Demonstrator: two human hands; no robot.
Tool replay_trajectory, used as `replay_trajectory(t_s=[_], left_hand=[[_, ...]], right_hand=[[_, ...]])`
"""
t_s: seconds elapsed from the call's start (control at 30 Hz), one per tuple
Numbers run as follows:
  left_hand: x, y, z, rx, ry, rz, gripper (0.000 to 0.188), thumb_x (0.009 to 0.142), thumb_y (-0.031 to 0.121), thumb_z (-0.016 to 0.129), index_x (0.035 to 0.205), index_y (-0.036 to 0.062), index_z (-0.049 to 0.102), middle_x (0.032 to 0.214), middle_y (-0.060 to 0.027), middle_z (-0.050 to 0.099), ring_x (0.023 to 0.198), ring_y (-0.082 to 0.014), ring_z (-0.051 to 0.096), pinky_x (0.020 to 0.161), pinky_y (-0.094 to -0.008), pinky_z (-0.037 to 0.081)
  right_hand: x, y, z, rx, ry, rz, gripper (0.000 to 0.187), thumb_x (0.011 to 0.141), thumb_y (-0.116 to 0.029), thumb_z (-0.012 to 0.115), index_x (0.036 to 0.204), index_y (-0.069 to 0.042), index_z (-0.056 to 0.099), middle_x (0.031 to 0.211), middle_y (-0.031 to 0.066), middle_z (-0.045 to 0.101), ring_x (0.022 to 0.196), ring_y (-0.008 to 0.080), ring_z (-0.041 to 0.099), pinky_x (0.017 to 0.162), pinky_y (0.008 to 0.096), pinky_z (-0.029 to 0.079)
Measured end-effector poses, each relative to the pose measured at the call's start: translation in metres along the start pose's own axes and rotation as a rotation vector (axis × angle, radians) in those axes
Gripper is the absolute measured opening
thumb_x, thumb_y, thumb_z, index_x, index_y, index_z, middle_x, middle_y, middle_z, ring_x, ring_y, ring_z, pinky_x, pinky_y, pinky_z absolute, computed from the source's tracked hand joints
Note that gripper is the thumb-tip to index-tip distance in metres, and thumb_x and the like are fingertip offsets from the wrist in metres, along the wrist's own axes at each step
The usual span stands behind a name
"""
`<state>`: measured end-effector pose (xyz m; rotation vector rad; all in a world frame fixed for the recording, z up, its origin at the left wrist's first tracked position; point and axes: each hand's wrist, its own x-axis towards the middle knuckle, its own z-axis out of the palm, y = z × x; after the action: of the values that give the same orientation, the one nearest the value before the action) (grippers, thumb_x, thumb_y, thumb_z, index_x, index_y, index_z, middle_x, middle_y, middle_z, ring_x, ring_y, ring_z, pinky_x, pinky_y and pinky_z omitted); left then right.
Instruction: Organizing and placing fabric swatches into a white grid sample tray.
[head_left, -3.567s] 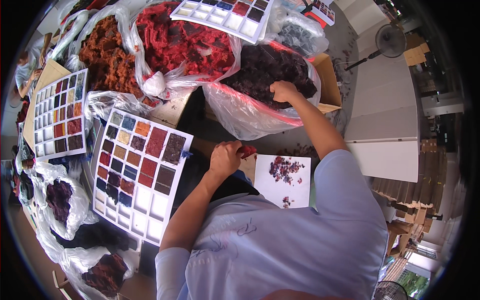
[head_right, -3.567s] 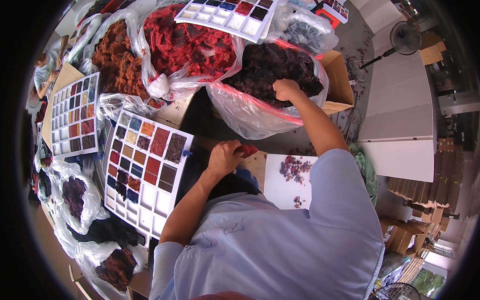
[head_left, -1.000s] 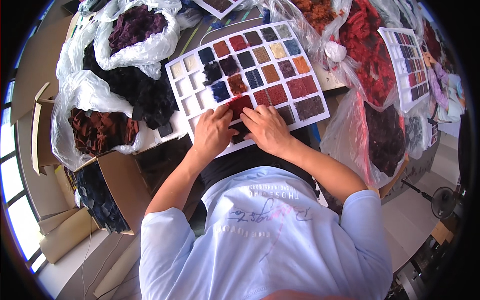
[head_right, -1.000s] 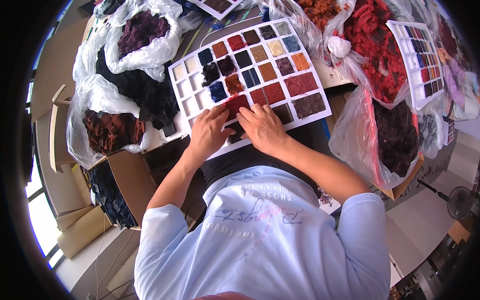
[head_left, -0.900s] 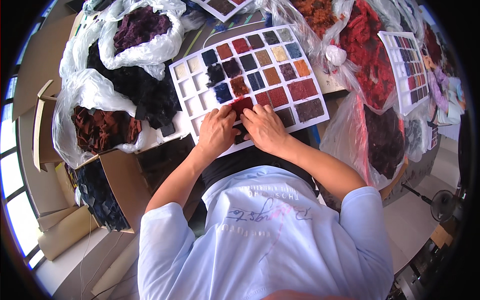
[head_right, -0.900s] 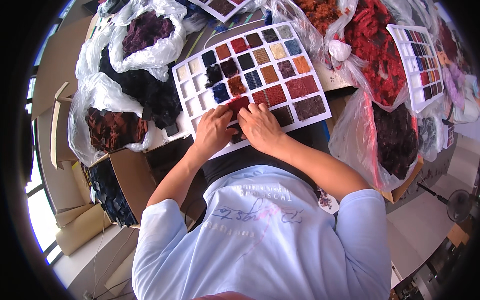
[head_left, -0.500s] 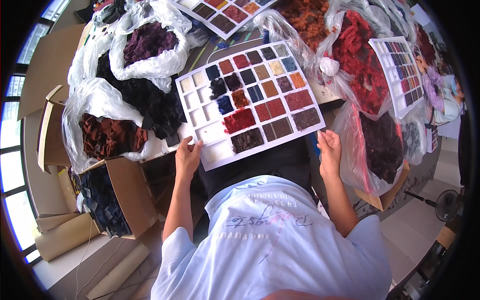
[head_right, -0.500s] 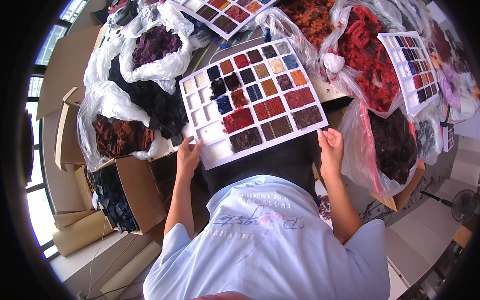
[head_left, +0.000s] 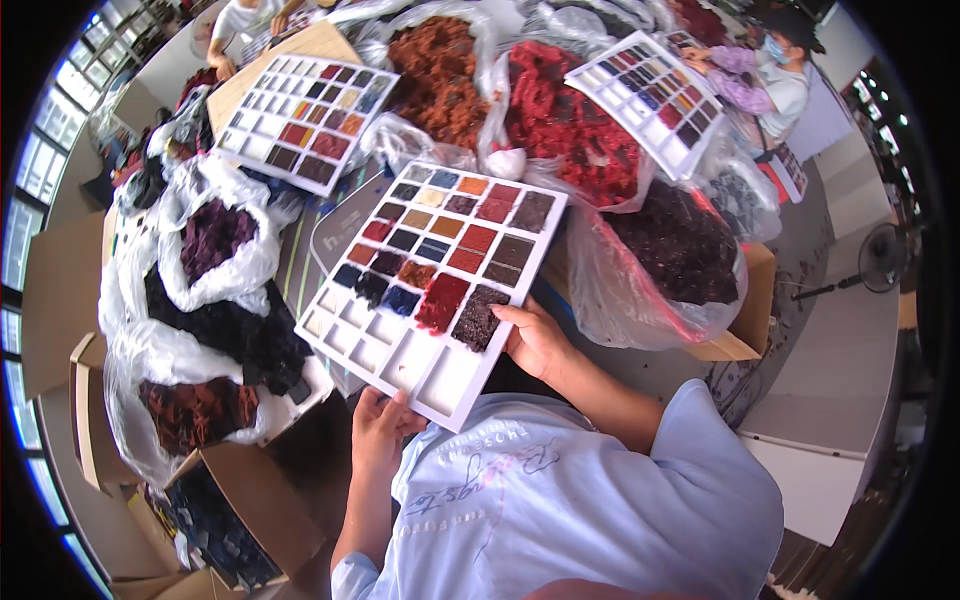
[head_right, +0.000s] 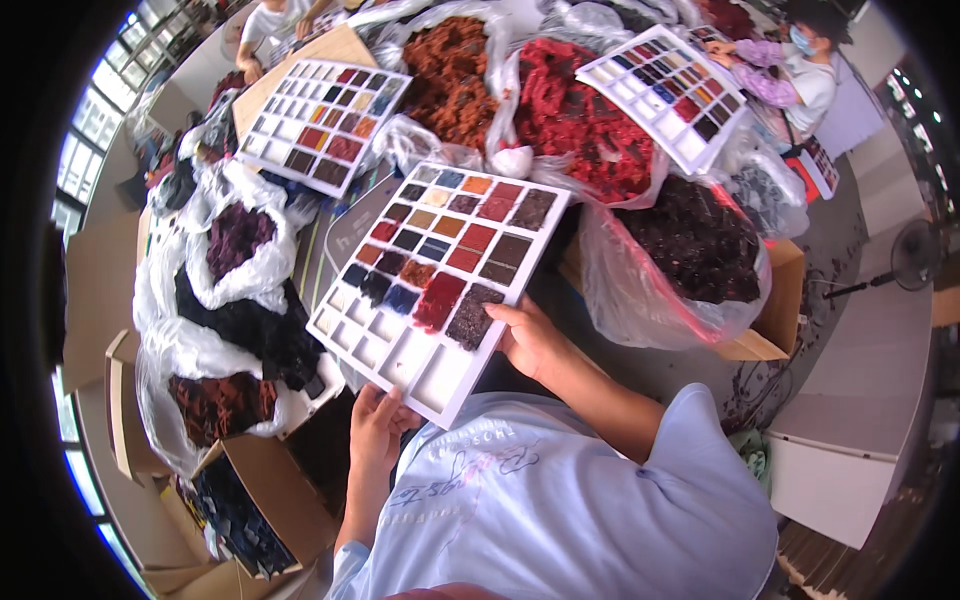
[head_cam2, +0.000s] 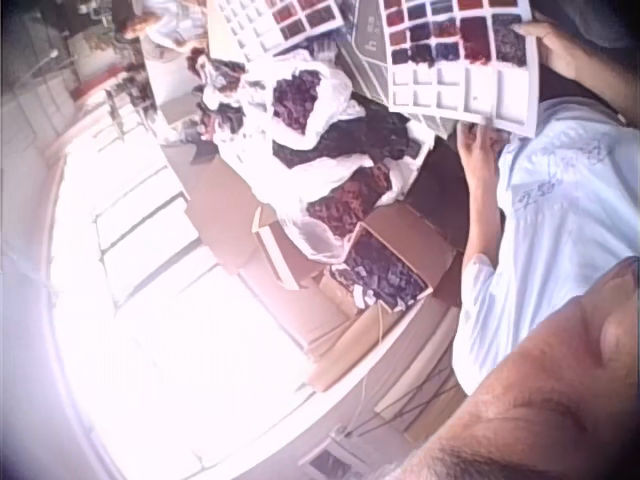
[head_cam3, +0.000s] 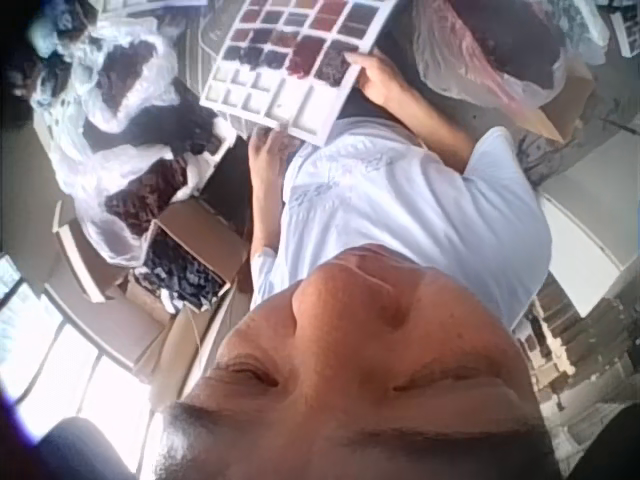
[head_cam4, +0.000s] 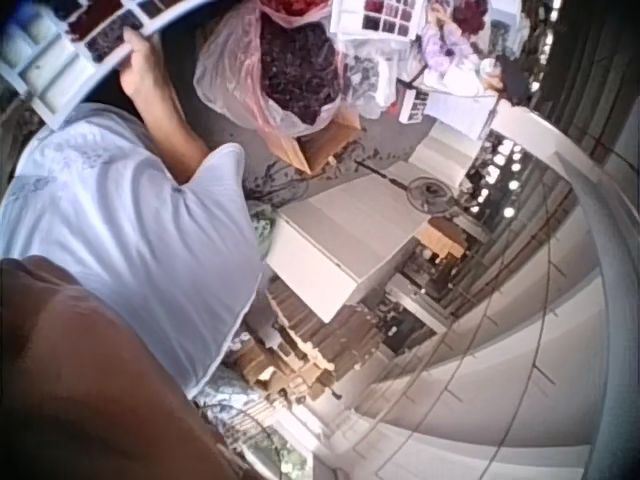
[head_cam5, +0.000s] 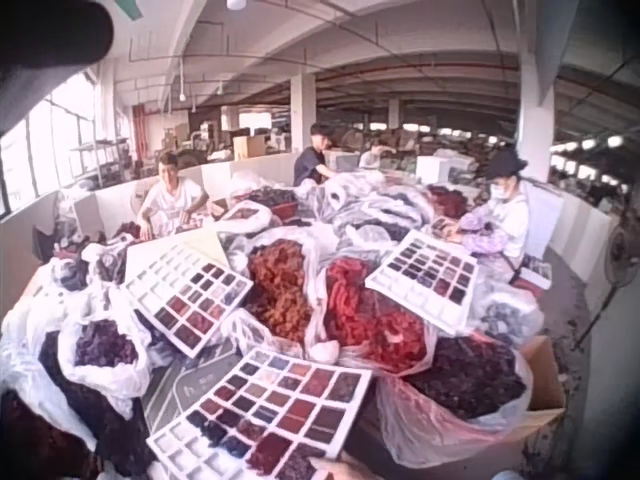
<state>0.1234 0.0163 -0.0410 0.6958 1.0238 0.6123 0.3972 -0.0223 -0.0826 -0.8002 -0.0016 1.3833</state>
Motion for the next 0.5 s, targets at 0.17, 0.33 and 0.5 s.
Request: replay_trajectory(t_s=[0.17, 0.33, 0.5], left_hand=[[0.012, 0.003, -0.001, 0.154, -0.118, -0.071, 0.023, 0.097, 0.021, 0.067, 0.107, 0.0011, 0.061, 0.081, -0.0084, 0.068, 0.067, -0.0162, 0.069, 0.063, -0.0287, 0.058], [0.032, 0.003, 0.003, 0.244, -0.001, -0.012, 0.021, 0.097, 0.022, 0.067, 0.109, 0.0042, 0.064, 0.078, -0.0048, 0.069, 0.064, -0.0145, 0.067, 0.061, -0.0260, 0.055], [0.051, 0.005, 0.013, 0.244, -0.026, -0.024, 0.019, 0.097, 0.022, 0.068, 0.105, 0.0049, 0.065, 0.081, -0.0046, 0.068, 0.065, -0.0136, 0.066, 0.063, -0.0268, 0.055]], right_hand=[[-0.019, -0.083, -0.011, -0.127, -0.077, -0.181, 0.050, 0.083, 0.003, 0.059, 0.133, -0.002, 0.053, 0.122, 0.0119, 0.065, 0.114, 0.0241, 0.062, 0.102, 0.0404, 0.048], [-0.044, -0.176, -0.038, -0.222, 0.044, -0.400, 0.046, 0.082, 0.004, 0.060, 0.128, -0.001, 0.058, 0.116, 0.0121, 0.068, 0.107, 0.0242, 0.065, 0.098, 0.0382, 0.051], [-0.008, -0.292, -0.104, -0.196, 0.079, -0.630, 0.039, 0.088, -0.001, 0.061, 0.127, -0.002, 0.059, 0.116, 0.0133, 0.069, 0.105, 0.0278, 0.068, 0.097, 0.0425, 0.053]])
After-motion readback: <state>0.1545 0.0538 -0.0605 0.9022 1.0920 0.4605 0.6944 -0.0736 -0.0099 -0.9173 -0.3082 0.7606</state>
